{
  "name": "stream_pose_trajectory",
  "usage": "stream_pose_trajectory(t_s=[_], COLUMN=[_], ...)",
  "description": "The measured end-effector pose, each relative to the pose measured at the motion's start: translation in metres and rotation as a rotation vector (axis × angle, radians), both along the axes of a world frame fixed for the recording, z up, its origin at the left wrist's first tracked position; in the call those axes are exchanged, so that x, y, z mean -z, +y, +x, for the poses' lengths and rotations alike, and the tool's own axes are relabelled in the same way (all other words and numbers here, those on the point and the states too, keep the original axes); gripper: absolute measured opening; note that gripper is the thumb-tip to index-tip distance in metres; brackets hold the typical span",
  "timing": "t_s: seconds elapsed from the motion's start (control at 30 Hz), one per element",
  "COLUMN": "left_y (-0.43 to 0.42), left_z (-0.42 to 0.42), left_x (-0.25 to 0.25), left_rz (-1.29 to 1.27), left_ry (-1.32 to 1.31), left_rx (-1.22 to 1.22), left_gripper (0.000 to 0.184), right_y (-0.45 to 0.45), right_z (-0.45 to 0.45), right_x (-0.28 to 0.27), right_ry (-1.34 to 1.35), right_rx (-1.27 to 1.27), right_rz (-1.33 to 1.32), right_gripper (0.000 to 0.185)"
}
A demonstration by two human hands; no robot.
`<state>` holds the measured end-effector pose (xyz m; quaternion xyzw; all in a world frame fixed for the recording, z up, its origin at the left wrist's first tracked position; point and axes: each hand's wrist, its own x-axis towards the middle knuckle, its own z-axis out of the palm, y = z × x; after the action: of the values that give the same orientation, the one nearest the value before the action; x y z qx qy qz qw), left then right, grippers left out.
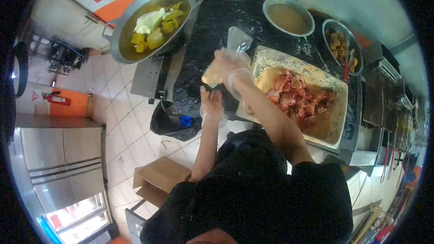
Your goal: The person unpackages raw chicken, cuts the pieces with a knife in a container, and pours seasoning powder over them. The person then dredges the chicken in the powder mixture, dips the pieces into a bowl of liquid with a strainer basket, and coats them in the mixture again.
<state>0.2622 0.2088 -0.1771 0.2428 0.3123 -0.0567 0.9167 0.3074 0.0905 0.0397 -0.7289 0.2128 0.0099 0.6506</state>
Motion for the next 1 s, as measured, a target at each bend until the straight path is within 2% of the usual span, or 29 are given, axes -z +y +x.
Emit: stream_pose_trajectory(t_s=[0.07, 0.13, 0.17, 0.23, 0.27, 0.3, 0.4, 0.43, 0.53, 0.57, 0.63, 0.7, 0.73, 0.77, 0.83, 0.9, 0.93, 0.97, 1.0], left_y=[-0.02, -0.042, -0.055, -0.074, -0.083, -0.088, -0.106, -0.117, -0.151, -0.158, -0.17, -0.188, -0.201, -0.214, -0.247, -0.264, -0.27, -0.279, -0.286], left_z=[0.001, 0.0, 0.005, 0.02, 0.026, 0.03, 0.032, 0.037, 0.021, 0.02, 0.009, -0.004, -0.01, -0.015, -0.027, -0.036, -0.044, -0.049, -0.052], left_x=[-0.027, -0.078, -0.105, -0.105, -0.107, -0.107, -0.093, -0.068, -0.081, -0.082, -0.119, -0.153, -0.15, -0.143, -0.127, -0.156, -0.168, -0.171, -0.176], left_rz=[-0.148, -0.358, -0.41, -0.358, -0.334, -0.375, -0.523, -0.599, -0.253, -0.24, 0.067, 0.323, 0.428, 0.533, 0.785, 1.125, 1.302, 1.337, 1.363], left_ry=[-0.259, -0.521, -0.653, -0.652, -0.653, -0.754, -0.632, -0.63, -0.594, -0.536, -0.584, -0.653, -0.75, -0.849, -1.032, -1.218, -1.302, -1.272, -1.318], left_rx=[0.086, 0.238, 0.228, 0.106, 0.048, 0.048, 0.162, 0.178, 0.127, 0.204, 0.317, 0.373, 0.406, 0.439, 0.425, 0.386, 0.374, 0.437, 0.4], left_gripper=[0.103, 0.12, 0.119, 0.118, 0.117, 0.102, 0.076, 0.07, 0.077, 0.078, 0.079, 0.085, 0.087, 0.089, 0.087, 0.084, 0.083, 0.076, 0.078], right_y=[-0.01, -0.024, -0.036, -0.078, -0.099, -0.12, -0.177, -0.191, -0.18, -0.181, -0.185, -0.196, -0.206, -0.22, -0.267, -0.295, -0.298, -0.301, -0.304], right_z=[0.003, -0.007, -0.016, -0.044, -0.058, -0.072, -0.112, -0.122, -0.144, -0.152, -0.162, -0.162, -0.162, -0.161, -0.162, -0.17, -0.185, -0.189, -0.192], right_x=[-0.011, -0.075, -0.091, -0.109, -0.099, -0.076, -0.015, 0.002, -0.022, -0.025, -0.033, -0.036, -0.036, -0.012, 0.094, 0.128, 0.146, 0.145, 0.144], right_ry=[-0.11, -0.071, -0.134, -0.17, -0.167, -0.173, -0.156, -0.145, -0.242, -0.188, -0.135, 0.002, 0.064, 0.042, 0.194, 0.09, -0.111, -0.259, -0.408], right_rx=[0.034, 0.082, -0.102, -0.471, -0.353, -0.236, 0.052, 0.134, 0.244, 0.177, 0.048, -0.101, -0.174, -0.21, -0.128, -0.033, 0.016, 0.07, 0.107], right_rz=[0.248, 0.499, -0.085, -1.255, -1.139, -1.023, -0.967, -0.992, -0.757, -0.962, -1.277, -1.078, -0.976, -0.859, -0.849, -0.527, -0.435, -0.311, -0.188], right_gripper=[0.038, 0.028, 0.027, 0.024, 0.026, 0.027, 0.037, 0.042, 0.069, 0.074, 0.084, 0.085, 0.085, 0.09, 0.09, 0.081, 0.075, 0.072, 0.07])
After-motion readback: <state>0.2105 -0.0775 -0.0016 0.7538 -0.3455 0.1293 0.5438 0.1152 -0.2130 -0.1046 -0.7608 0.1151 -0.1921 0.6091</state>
